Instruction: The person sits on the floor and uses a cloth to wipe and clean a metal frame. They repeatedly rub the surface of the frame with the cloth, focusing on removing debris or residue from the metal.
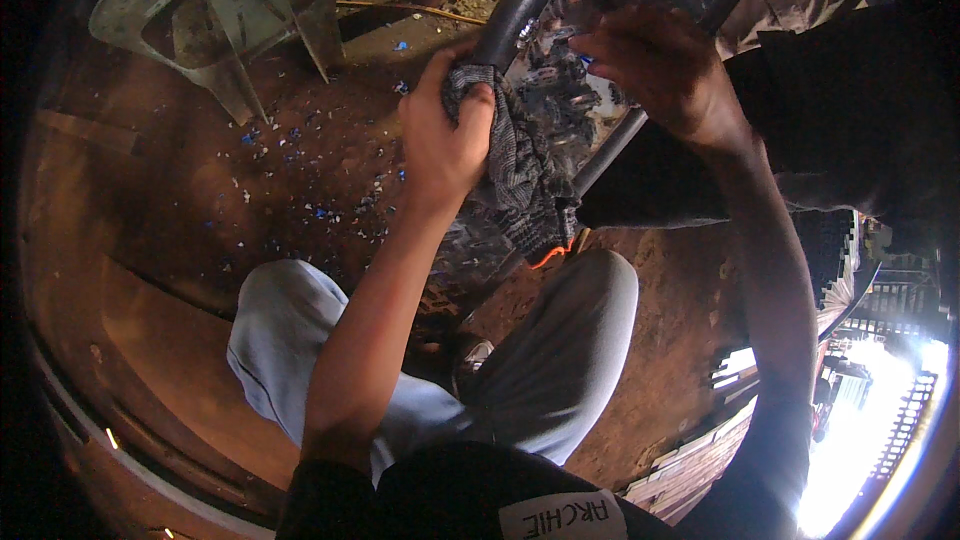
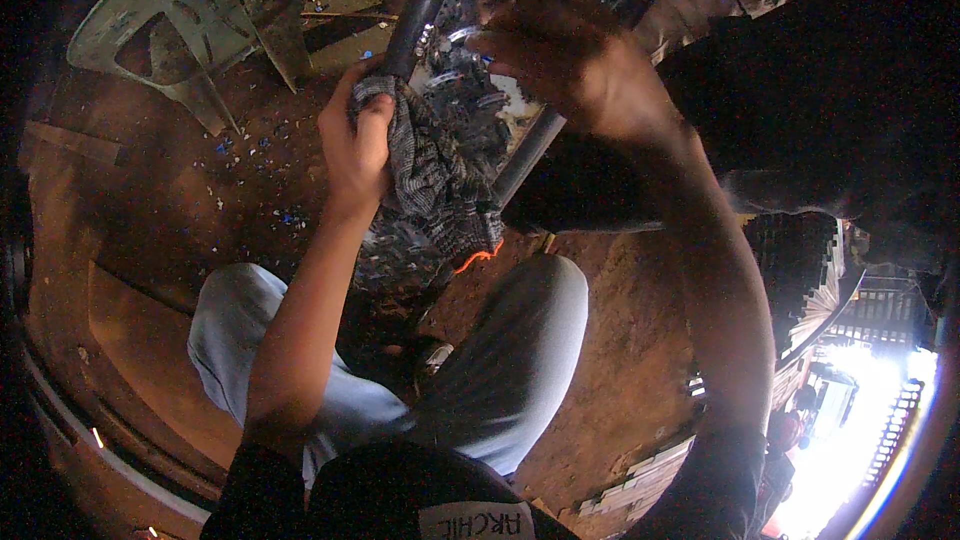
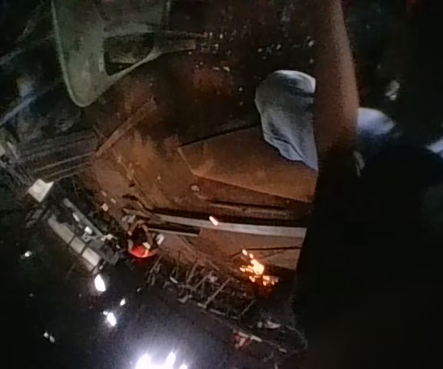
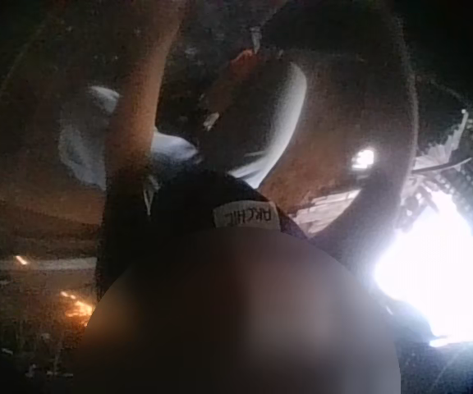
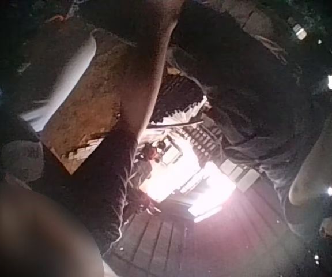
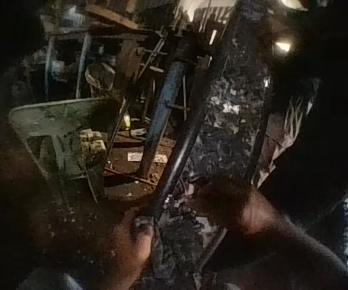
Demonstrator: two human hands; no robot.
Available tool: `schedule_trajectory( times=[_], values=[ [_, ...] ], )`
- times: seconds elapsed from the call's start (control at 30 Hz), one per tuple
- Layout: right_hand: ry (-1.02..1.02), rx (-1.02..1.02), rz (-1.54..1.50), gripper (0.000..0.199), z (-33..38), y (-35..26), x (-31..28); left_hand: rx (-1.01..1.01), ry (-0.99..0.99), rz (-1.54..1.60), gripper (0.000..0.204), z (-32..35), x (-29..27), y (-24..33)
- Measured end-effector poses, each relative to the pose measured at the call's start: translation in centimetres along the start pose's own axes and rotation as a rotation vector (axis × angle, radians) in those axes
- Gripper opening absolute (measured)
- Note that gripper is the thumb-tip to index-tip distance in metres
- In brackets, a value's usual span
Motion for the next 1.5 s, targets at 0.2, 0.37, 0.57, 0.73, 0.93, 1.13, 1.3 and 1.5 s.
schedule_trajectory(
  times=[0.2,0.37,0.57,0.73,0.93,1.13,1.3,1.5],
  values=[
    [0.04,-0.124,0.125,0.028,0.1,0.2,0.4,-0.05,-0.015,-0.03,0.033,0.1,-0.1,-0.2],
    [0.041,-0.107,0.264,0.032,-0.3,-0.4,1.2,0.006,0.004,-0.037,0.035,0.0,-0.1,-0.4],
    [-0.101,-0.143,0.274,0.031,-0.6,-0.2,0.4,-0.012,-0.009,-0.061,0.036,0.1,-0.2,0.1],
    [-0.108,-0.082,0.169,0.028,-0.5,0.1,0.0,-0.034,-0.034,-0.071,0.035,0.1,-0.3,0.5],
    [0.024,-0.002,-0.04,0.032,0.1,-0.3,-0.2,-0.017,-0.032,-0.044,0.033,0.0,-0.2,0.2],
    [0.046,-0.11,0.149,0.029,0.3,-0.2,0.1,-0.032,-0.022,-0.069,0.034,0.1,-0.2,0.0],
    [0.02,-0.062,0.241,0.024,0.2,-0.4,1.1,-0.002,-0.017,-0.062,0.034,0.0,-0.2,-0.1],
    [-0.051,0.036,0.281,0.02,0.8,-1.0,1.3,-0.076,-0.019,-0.055,0.034,0.1,-0.2,0.0]
  ],
)
Point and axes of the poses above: each hand's wrist, its own z-axis away from the middle knuckle, its own x-axis out of the palm, y = z × x, the point moved 1 cm from there along -z, towards the middle knuckle, and after that the axes turned 7 degrees about y, right-handed, at the moved point
